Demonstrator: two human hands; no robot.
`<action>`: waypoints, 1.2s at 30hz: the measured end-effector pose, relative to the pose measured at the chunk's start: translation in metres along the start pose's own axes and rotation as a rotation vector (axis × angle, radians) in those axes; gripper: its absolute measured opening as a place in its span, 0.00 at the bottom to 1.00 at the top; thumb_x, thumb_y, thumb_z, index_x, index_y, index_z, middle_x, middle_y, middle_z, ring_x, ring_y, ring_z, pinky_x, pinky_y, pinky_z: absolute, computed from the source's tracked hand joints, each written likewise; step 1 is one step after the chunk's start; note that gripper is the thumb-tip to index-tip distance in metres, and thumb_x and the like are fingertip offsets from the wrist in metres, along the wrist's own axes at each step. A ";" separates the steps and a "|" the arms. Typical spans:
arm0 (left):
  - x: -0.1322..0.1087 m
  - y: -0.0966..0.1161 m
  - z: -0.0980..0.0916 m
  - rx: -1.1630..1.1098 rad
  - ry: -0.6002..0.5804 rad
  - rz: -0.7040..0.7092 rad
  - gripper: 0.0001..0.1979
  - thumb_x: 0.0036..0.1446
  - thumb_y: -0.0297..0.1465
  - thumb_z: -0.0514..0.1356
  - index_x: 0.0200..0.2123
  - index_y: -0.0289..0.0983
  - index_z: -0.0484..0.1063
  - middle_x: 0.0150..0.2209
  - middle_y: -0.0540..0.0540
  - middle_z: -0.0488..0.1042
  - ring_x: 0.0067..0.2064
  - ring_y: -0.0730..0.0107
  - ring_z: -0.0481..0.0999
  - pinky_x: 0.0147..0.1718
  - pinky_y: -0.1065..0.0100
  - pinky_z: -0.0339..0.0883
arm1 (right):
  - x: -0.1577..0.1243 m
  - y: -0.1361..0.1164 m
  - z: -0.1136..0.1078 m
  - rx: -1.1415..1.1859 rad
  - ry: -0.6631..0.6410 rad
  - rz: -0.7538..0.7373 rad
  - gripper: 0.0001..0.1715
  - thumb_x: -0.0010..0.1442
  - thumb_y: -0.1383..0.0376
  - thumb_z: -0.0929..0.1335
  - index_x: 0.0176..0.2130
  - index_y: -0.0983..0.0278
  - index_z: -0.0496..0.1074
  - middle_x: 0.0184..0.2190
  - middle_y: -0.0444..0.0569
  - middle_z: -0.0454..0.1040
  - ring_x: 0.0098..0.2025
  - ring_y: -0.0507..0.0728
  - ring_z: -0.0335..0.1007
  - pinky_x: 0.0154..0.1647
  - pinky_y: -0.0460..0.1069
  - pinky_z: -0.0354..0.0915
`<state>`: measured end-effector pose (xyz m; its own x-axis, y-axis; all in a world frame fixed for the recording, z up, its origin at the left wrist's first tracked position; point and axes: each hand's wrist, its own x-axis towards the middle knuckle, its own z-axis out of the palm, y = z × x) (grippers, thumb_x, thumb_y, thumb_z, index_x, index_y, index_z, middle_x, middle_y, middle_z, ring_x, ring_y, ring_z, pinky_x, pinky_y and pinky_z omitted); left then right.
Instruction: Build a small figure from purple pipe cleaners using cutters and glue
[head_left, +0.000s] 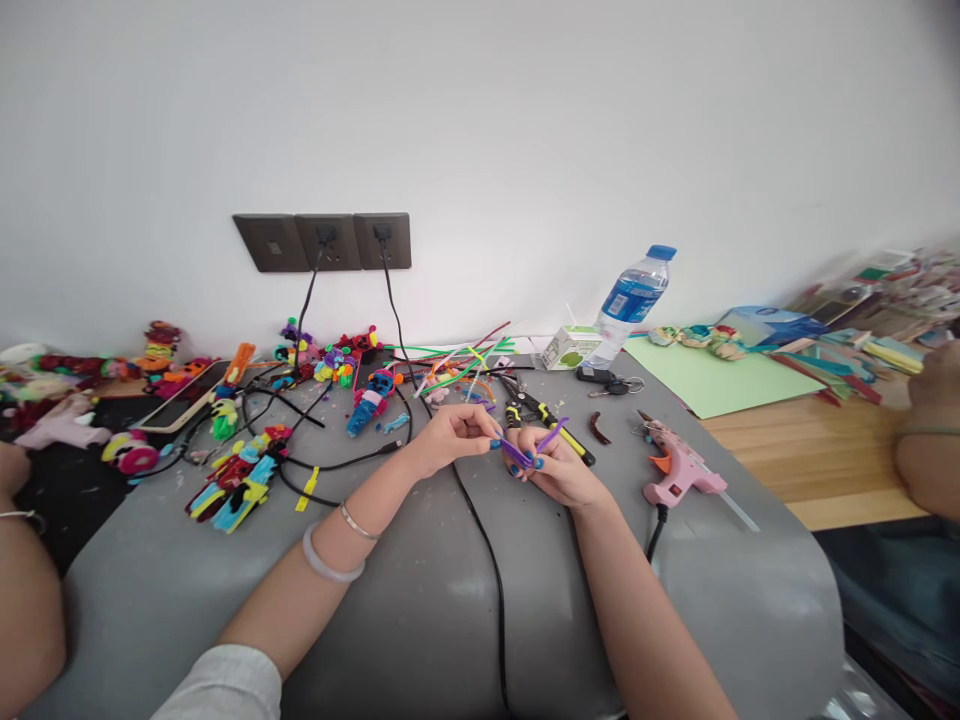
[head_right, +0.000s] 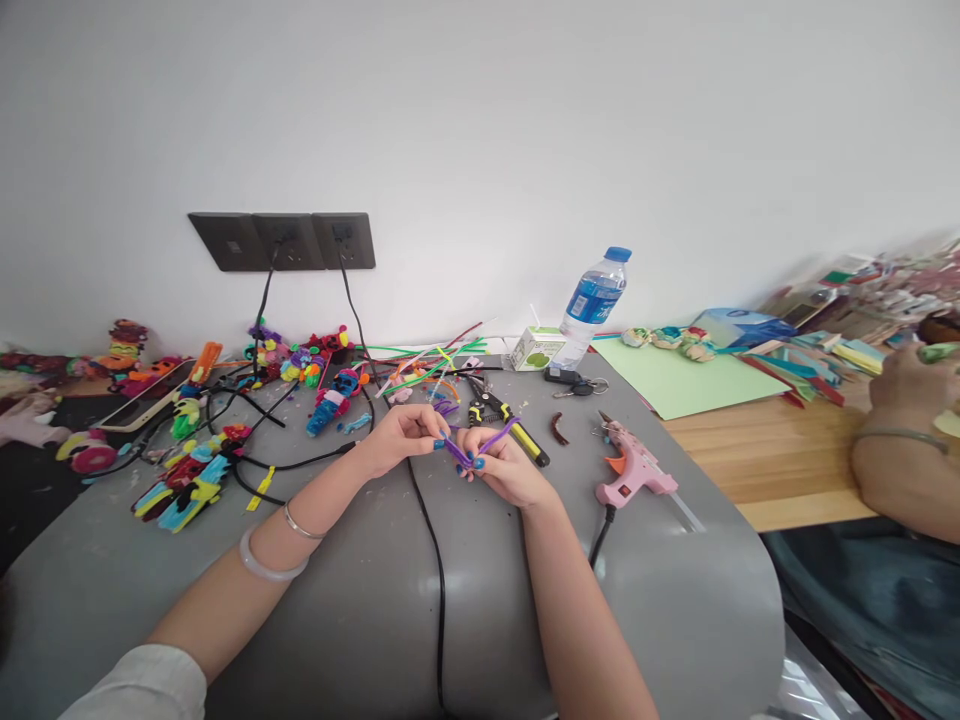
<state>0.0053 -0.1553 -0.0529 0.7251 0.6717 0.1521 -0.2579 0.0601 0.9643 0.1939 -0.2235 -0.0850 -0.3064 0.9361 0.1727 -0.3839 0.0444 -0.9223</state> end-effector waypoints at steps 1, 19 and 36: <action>0.000 0.000 0.001 -0.005 -0.002 -0.002 0.17 0.42 0.39 0.73 0.25 0.33 0.72 0.33 0.45 0.73 0.34 0.71 0.72 0.35 0.69 0.65 | 0.000 0.000 0.000 0.000 -0.009 -0.006 0.23 0.48 0.51 0.76 0.24 0.61 0.65 0.23 0.42 0.62 0.26 0.53 0.60 0.24 0.46 0.58; -0.001 0.011 -0.021 0.342 -0.019 0.035 0.13 0.53 0.31 0.63 0.43 0.34 0.72 0.37 0.46 0.72 0.35 0.72 0.70 0.36 0.70 0.64 | 0.005 -0.003 0.005 0.031 0.143 -0.099 0.18 0.49 0.55 0.77 0.26 0.61 0.69 0.24 0.41 0.61 0.22 0.49 0.54 0.21 0.45 0.52; 0.002 0.001 -0.007 0.675 0.032 0.092 0.06 0.56 0.29 0.59 0.34 0.34 0.76 0.39 0.43 0.74 0.36 0.69 0.71 0.35 0.69 0.64 | 0.011 0.007 0.001 -0.482 0.351 -0.322 0.09 0.54 0.61 0.74 0.27 0.60 0.73 0.29 0.46 0.71 0.34 0.56 0.66 0.35 0.51 0.62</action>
<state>0.0017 -0.1488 -0.0534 0.6973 0.6741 0.2436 0.1446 -0.4652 0.8733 0.1867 -0.2136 -0.0890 0.0906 0.9045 0.4168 0.0474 0.4141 -0.9090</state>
